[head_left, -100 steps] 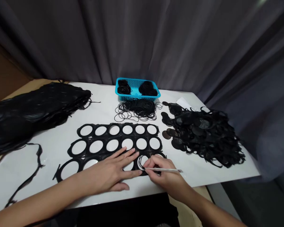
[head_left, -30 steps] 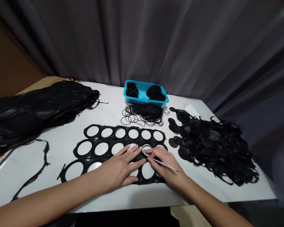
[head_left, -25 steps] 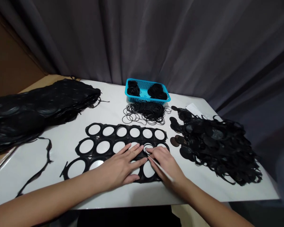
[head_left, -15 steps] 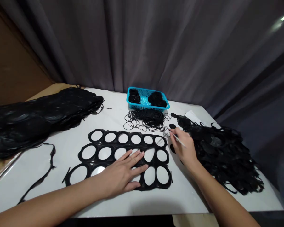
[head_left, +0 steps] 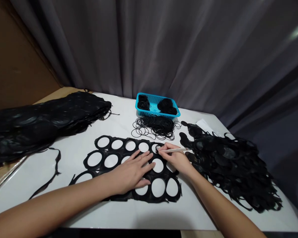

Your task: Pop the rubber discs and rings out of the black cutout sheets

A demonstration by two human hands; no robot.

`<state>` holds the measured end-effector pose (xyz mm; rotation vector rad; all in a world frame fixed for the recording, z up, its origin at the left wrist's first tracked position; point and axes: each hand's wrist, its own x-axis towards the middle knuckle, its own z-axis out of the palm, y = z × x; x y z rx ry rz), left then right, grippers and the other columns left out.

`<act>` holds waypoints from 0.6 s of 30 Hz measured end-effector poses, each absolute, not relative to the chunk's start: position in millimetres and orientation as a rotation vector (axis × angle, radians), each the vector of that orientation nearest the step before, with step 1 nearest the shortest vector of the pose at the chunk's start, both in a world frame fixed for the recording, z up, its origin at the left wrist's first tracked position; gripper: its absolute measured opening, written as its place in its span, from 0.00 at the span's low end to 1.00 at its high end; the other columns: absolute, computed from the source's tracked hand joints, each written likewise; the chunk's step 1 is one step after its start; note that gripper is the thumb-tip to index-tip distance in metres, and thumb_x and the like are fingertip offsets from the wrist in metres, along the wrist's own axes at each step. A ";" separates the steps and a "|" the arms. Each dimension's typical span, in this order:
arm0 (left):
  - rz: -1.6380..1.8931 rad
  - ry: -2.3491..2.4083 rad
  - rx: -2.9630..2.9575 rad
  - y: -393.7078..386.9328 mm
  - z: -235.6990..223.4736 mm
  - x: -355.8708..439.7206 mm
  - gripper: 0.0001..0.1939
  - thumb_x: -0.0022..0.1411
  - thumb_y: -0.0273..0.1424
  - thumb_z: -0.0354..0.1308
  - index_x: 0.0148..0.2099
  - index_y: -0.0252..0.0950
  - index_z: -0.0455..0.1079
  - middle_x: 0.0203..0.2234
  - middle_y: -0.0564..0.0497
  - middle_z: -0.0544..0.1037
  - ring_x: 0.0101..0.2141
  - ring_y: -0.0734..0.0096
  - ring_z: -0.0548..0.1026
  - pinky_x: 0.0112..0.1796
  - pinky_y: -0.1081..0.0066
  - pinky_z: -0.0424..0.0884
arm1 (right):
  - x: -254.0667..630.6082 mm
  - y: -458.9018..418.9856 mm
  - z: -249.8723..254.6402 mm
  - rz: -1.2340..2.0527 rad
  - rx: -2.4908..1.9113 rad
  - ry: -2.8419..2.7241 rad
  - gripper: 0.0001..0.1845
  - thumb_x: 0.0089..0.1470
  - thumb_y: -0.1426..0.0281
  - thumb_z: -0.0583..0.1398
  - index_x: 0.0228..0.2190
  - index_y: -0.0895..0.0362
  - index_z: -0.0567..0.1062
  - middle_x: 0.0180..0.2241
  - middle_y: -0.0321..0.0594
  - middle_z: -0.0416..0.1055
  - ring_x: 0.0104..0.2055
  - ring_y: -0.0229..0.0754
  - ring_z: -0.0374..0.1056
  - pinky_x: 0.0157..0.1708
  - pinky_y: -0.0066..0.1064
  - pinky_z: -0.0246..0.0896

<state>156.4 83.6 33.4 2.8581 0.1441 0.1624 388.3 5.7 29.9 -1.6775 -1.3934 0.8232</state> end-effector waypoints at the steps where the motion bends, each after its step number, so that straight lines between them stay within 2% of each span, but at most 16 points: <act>1: 0.178 0.143 2.854 83.8 31.3 156.1 0.30 0.68 0.41 0.60 0.66 0.33 0.61 0.66 0.34 0.59 0.66 0.46 0.56 0.64 0.47 0.52 | 388.5 5.3 30.0 0.831 -1.668 -1.396 0.09 0.56 0.64 0.62 0.26 0.53 0.71 0.38 0.41 0.79 0.44 0.48 0.75 0.45 0.38 0.66; 11: 0.181 0.137 2.861 83.2 25.0 154.5 0.32 0.66 0.39 0.62 0.67 0.34 0.59 0.67 0.33 0.57 0.67 0.46 0.55 0.64 0.47 0.50 | 387.0 3.7 32.1 0.711 -1.698 -1.551 0.05 0.58 0.68 0.60 0.30 0.53 0.73 0.37 0.39 0.79 0.41 0.46 0.74 0.44 0.38 0.67; 14: 0.165 0.149 2.874 83.0 23.7 154.8 0.33 0.66 0.40 0.62 0.68 0.34 0.58 0.68 0.34 0.56 0.67 0.47 0.54 0.64 0.46 0.50 | 380.5 -1.8 28.6 0.537 -1.707 -1.765 0.05 0.61 0.71 0.58 0.32 0.53 0.73 0.37 0.40 0.77 0.42 0.45 0.72 0.43 0.37 0.66; 18: 0.197 0.137 2.846 83.1 21.2 154.2 0.32 0.67 0.40 0.61 0.68 0.35 0.57 0.67 0.35 0.57 0.67 0.46 0.54 0.64 0.45 0.50 | 383.2 1.4 25.1 0.158 -1.717 -2.125 0.09 0.61 0.76 0.54 0.40 0.55 0.73 0.40 0.47 0.76 0.44 0.50 0.69 0.45 0.40 0.62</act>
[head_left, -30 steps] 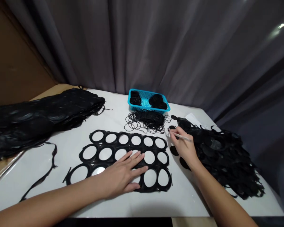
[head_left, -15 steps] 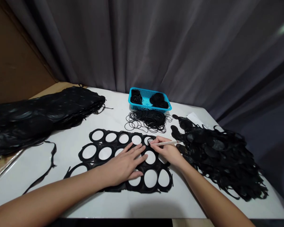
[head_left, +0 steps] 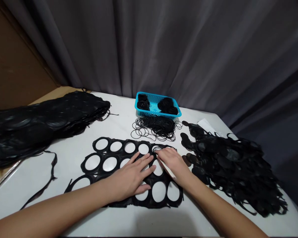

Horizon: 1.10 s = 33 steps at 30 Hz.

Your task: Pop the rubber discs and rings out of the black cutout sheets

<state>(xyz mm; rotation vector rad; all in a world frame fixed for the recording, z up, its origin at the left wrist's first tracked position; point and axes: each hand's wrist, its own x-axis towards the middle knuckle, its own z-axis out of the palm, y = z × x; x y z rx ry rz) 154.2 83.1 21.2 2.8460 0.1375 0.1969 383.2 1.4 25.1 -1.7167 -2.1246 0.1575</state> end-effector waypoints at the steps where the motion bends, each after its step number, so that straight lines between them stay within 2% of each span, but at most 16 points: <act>1: 0.202 0.138 2.840 83.1 21.0 154.0 0.32 0.67 0.40 0.61 0.67 0.35 0.58 0.67 0.34 0.57 0.67 0.46 0.54 0.64 0.45 0.49 | 389.8 6.0 26.1 0.056 -1.772 -2.114 0.09 0.60 0.76 0.54 0.39 0.56 0.73 0.39 0.47 0.76 0.43 0.50 0.69 0.44 0.40 0.61; 4: 0.183 0.143 2.851 82.9 22.7 153.8 0.32 0.66 0.39 0.62 0.67 0.35 0.59 0.66 0.34 0.59 0.67 0.46 0.54 0.64 0.45 0.49 | 422.1 24.7 35.9 -0.187 -2.025 -1.785 0.07 0.59 0.74 0.53 0.32 0.55 0.71 0.31 0.46 0.74 0.35 0.49 0.67 0.37 0.36 0.58; 6: 0.180 0.136 2.846 83.1 26.4 153.4 0.31 0.67 0.39 0.61 0.67 0.35 0.59 0.66 0.34 0.59 0.67 0.47 0.54 0.64 0.45 0.50 | 443.9 35.7 45.3 -0.232 -2.095 -1.573 0.07 0.58 0.72 0.53 0.29 0.54 0.69 0.30 0.45 0.73 0.32 0.48 0.66 0.33 0.35 0.56; 10: 0.177 0.104 2.822 87.0 35.7 149.3 0.33 0.68 0.42 0.59 0.69 0.34 0.55 0.66 0.34 0.59 0.67 0.48 0.55 0.64 0.47 0.52 | 450.2 44.4 58.0 0.118 -1.994 -1.359 0.09 0.55 0.66 0.56 0.24 0.52 0.66 0.28 0.40 0.74 0.29 0.44 0.67 0.30 0.32 0.56; 12: 0.233 0.176 2.829 91.6 36.9 144.6 0.33 0.70 0.42 0.57 0.69 0.33 0.55 0.66 0.35 0.59 0.67 0.50 0.56 0.64 0.50 0.53 | 432.5 44.2 58.8 0.332 -1.906 -1.374 0.10 0.54 0.64 0.58 0.23 0.52 0.67 0.27 0.38 0.75 0.30 0.44 0.69 0.31 0.31 0.59; 15: 0.336 0.366 2.847 99.6 30.4 135.4 0.28 0.72 0.42 0.53 0.67 0.31 0.59 0.65 0.35 0.62 0.65 0.50 0.61 0.64 0.52 0.56 | 395.7 42.6 54.8 0.610 -1.768 -1.431 0.09 0.54 0.64 0.59 0.24 0.53 0.68 0.31 0.38 0.78 0.33 0.44 0.71 0.33 0.32 0.62; 19: 0.366 0.439 2.877 104.6 16.8 125.5 0.27 0.72 0.42 0.53 0.66 0.33 0.61 0.65 0.36 0.62 0.64 0.49 0.61 0.62 0.52 0.59 | 358.3 39.6 44.3 0.783 -1.651 -1.550 0.06 0.55 0.67 0.59 0.27 0.54 0.71 0.34 0.37 0.78 0.36 0.43 0.72 0.37 0.33 0.63; 27: 0.333 0.394 2.852 104.4 17.0 122.3 0.27 0.72 0.41 0.54 0.67 0.33 0.59 0.67 0.35 0.59 0.66 0.50 0.57 0.63 0.52 0.57 | 347.9 37.1 31.5 0.838 -1.611 -1.571 0.04 0.58 0.67 0.60 0.31 0.54 0.73 0.36 0.37 0.78 0.39 0.44 0.73 0.43 0.36 0.65; 33: 0.350 0.396 2.806 104.4 14.2 121.4 0.26 0.72 0.41 0.52 0.67 0.34 0.59 0.67 0.36 0.58 0.67 0.51 0.55 0.64 0.52 0.55 | 341.7 31.6 30.2 0.653 -1.608 -1.761 0.05 0.60 0.71 0.58 0.31 0.53 0.72 0.36 0.38 0.77 0.40 0.44 0.72 0.40 0.35 0.66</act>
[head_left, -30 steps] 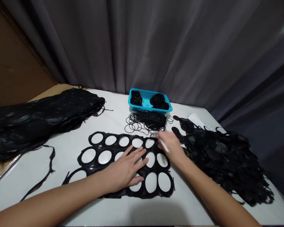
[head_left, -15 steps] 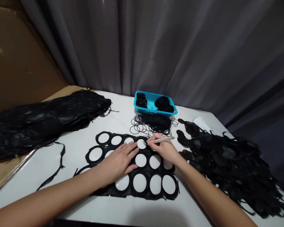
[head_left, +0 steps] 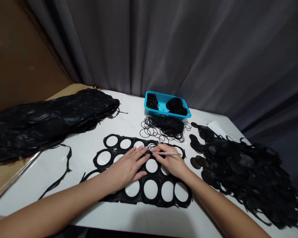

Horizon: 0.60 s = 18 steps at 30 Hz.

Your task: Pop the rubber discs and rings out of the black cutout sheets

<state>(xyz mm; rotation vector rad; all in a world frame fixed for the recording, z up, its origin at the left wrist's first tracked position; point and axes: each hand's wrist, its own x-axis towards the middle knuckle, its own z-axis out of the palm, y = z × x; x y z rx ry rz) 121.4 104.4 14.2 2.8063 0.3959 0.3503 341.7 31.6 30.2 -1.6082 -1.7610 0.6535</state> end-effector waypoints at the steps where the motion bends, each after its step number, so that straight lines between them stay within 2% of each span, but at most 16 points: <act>1: 0.351 0.399 2.802 104.2 13.0 121.1 0.27 0.72 0.41 0.52 0.67 0.34 0.59 0.67 0.36 0.58 0.67 0.52 0.55 0.64 0.52 0.55 | 338.5 29.0 28.9 0.591 -1.597 -1.831 0.05 0.61 0.72 0.57 0.31 0.53 0.71 0.37 0.39 0.77 0.41 0.45 0.72 0.41 0.35 0.66; 6: 0.307 0.425 2.836 104.0 11.2 120.3 0.28 0.70 0.41 0.56 0.67 0.35 0.59 0.69 0.36 0.53 0.68 0.49 0.52 0.64 0.50 0.54 | 343.1 30.1 24.3 0.129 -1.639 -2.149 0.09 0.60 0.77 0.54 0.40 0.56 0.72 0.41 0.48 0.76 0.44 0.51 0.69 0.45 0.42 0.62; 10: 0.270 0.458 2.850 104.8 15.4 120.1 0.28 0.70 0.41 0.57 0.66 0.36 0.61 0.69 0.37 0.53 0.68 0.45 0.50 0.64 0.48 0.54 | 385.1 52.3 36.0 -0.095 -1.934 -1.724 0.07 0.59 0.74 0.53 0.31 0.55 0.70 0.33 0.48 0.76 0.36 0.51 0.69 0.38 0.39 0.60; 12: 0.273 0.456 2.843 105.7 17.2 119.8 0.27 0.70 0.42 0.57 0.66 0.36 0.62 0.69 0.37 0.54 0.68 0.44 0.49 0.63 0.48 0.55 | 400.1 58.1 44.5 -0.077 -1.968 -1.565 0.07 0.59 0.71 0.53 0.29 0.54 0.68 0.34 0.47 0.77 0.33 0.48 0.70 0.34 0.36 0.59; 15: 0.254 0.439 2.844 107.0 18.2 119.2 0.28 0.70 0.43 0.57 0.66 0.36 0.61 0.69 0.38 0.54 0.68 0.43 0.50 0.63 0.48 0.56 | 401.8 55.1 52.4 0.149 -1.923 -1.450 0.10 0.58 0.68 0.56 0.25 0.52 0.65 0.34 0.41 0.78 0.29 0.43 0.69 0.30 0.31 0.57; 18: 0.211 0.452 2.860 107.8 17.5 119.3 0.29 0.69 0.42 0.57 0.67 0.36 0.61 0.69 0.38 0.54 0.68 0.40 0.50 0.62 0.46 0.56 | 400.5 50.0 53.3 0.214 -1.894 -1.436 0.10 0.57 0.66 0.56 0.24 0.52 0.64 0.34 0.39 0.79 0.28 0.41 0.68 0.29 0.30 0.55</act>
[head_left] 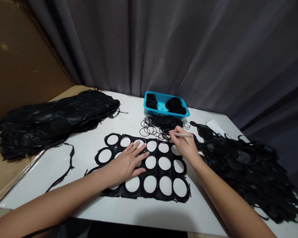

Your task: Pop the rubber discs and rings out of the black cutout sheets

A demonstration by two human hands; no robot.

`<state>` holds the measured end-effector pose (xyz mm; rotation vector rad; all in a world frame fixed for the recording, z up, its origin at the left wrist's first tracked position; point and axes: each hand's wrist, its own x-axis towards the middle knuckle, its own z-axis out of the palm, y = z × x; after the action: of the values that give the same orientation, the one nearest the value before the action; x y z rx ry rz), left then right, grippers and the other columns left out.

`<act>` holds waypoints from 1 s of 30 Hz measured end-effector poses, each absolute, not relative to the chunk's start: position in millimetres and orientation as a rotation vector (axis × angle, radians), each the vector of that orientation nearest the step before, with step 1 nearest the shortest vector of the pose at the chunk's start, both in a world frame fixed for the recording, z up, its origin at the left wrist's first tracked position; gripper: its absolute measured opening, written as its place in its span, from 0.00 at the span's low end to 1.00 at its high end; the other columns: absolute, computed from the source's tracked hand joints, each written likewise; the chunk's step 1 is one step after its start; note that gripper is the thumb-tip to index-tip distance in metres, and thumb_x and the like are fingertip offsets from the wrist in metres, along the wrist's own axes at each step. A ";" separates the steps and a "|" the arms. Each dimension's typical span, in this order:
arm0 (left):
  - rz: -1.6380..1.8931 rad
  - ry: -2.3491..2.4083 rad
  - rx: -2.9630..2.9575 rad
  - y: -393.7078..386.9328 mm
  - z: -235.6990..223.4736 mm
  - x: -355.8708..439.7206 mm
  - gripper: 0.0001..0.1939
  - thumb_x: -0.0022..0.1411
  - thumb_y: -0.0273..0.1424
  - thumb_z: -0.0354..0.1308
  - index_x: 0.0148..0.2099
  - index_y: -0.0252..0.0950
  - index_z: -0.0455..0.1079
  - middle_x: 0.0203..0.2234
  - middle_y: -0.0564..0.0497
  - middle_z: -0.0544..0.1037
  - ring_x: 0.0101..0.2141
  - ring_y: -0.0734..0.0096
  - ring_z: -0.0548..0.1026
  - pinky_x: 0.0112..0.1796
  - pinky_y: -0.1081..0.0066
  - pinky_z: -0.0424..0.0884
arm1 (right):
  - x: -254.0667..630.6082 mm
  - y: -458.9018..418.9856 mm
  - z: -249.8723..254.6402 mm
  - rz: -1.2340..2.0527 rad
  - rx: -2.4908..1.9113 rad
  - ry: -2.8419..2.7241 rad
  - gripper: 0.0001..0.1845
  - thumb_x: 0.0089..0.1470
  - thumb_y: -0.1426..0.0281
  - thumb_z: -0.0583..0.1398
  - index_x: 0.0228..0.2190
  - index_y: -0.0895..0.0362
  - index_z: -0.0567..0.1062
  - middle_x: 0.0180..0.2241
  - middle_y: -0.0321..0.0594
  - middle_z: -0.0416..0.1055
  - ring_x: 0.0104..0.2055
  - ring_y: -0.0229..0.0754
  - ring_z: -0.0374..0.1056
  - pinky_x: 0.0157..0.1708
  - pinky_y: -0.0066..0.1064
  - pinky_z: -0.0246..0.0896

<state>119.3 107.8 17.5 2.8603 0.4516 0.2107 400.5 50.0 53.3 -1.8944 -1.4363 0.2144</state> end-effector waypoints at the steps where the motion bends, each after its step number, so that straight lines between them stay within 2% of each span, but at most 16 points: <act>1: 0.201 0.458 2.867 107.9 17.4 119.5 0.29 0.70 0.42 0.57 0.67 0.36 0.60 0.69 0.38 0.54 0.68 0.40 0.49 0.62 0.45 0.56 | 403.8 49.9 53.0 0.174 -1.906 -1.416 0.09 0.56 0.67 0.56 0.24 0.52 0.65 0.33 0.39 0.78 0.27 0.41 0.68 0.29 0.30 0.55; 4: 0.178 0.457 2.887 108.1 19.3 120.8 0.29 0.70 0.42 0.57 0.68 0.36 0.60 0.69 0.38 0.54 0.68 0.38 0.48 0.62 0.43 0.55 | 420.7 52.5 53.2 0.059 -1.956 -1.288 0.08 0.55 0.67 0.56 0.24 0.53 0.66 0.30 0.40 0.77 0.26 0.41 0.65 0.29 0.32 0.54; 7: 0.187 0.457 2.908 105.6 26.7 120.9 0.29 0.69 0.41 0.58 0.67 0.35 0.61 0.68 0.38 0.57 0.67 0.36 0.50 0.61 0.42 0.57 | 425.2 50.5 56.5 0.114 -1.934 -1.261 0.11 0.53 0.65 0.58 0.21 0.52 0.65 0.27 0.38 0.75 0.28 0.43 0.67 0.30 0.32 0.55; 9: 0.219 0.443 2.917 100.7 33.1 118.7 0.27 0.69 0.40 0.58 0.65 0.35 0.63 0.66 0.37 0.60 0.67 0.40 0.53 0.62 0.44 0.58 | 412.7 42.4 59.6 0.287 -1.878 -1.316 0.12 0.53 0.64 0.59 0.21 0.53 0.66 0.27 0.38 0.76 0.31 0.44 0.70 0.31 0.31 0.58; 13: 0.212 0.330 2.895 83.4 37.9 107.1 0.23 0.70 0.38 0.58 0.63 0.37 0.65 0.64 0.38 0.65 0.65 0.49 0.61 0.62 0.49 0.58 | 367.8 15.4 62.8 0.734 -1.718 -1.444 0.10 0.56 0.65 0.59 0.24 0.53 0.68 0.36 0.38 0.79 0.39 0.45 0.73 0.38 0.32 0.62; 17: 0.237 0.314 2.905 68.7 29.2 95.3 0.25 0.69 0.38 0.59 0.65 0.39 0.63 0.65 0.38 0.62 0.65 0.46 0.60 0.62 0.46 0.58 | 335.7 -6.1 55.1 0.925 -1.665 -1.540 0.08 0.58 0.68 0.59 0.27 0.53 0.69 0.37 0.37 0.79 0.40 0.44 0.73 0.41 0.34 0.63; 24: 0.269 0.310 2.919 65.4 21.6 92.9 0.26 0.70 0.37 0.57 0.67 0.40 0.60 0.66 0.37 0.61 0.66 0.47 0.58 0.63 0.46 0.55 | 323.4 -13.9 38.5 0.879 -1.676 -1.658 0.04 0.59 0.71 0.61 0.30 0.52 0.73 0.35 0.34 0.77 0.40 0.43 0.71 0.42 0.34 0.61; 30: 0.241 0.305 2.928 66.1 20.0 92.3 0.28 0.68 0.37 0.60 0.67 0.41 0.60 0.67 0.35 0.58 0.66 0.45 0.57 0.62 0.45 0.55 | 322.3 -16.0 41.8 0.831 -1.620 -1.704 0.08 0.59 0.75 0.61 0.28 0.52 0.72 0.34 0.33 0.77 0.41 0.42 0.71 0.41 0.33 0.62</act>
<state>92.3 66.1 20.0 2.9283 0.3050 0.2409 322.3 -16.0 41.8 -1.6197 -1.7042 0.8312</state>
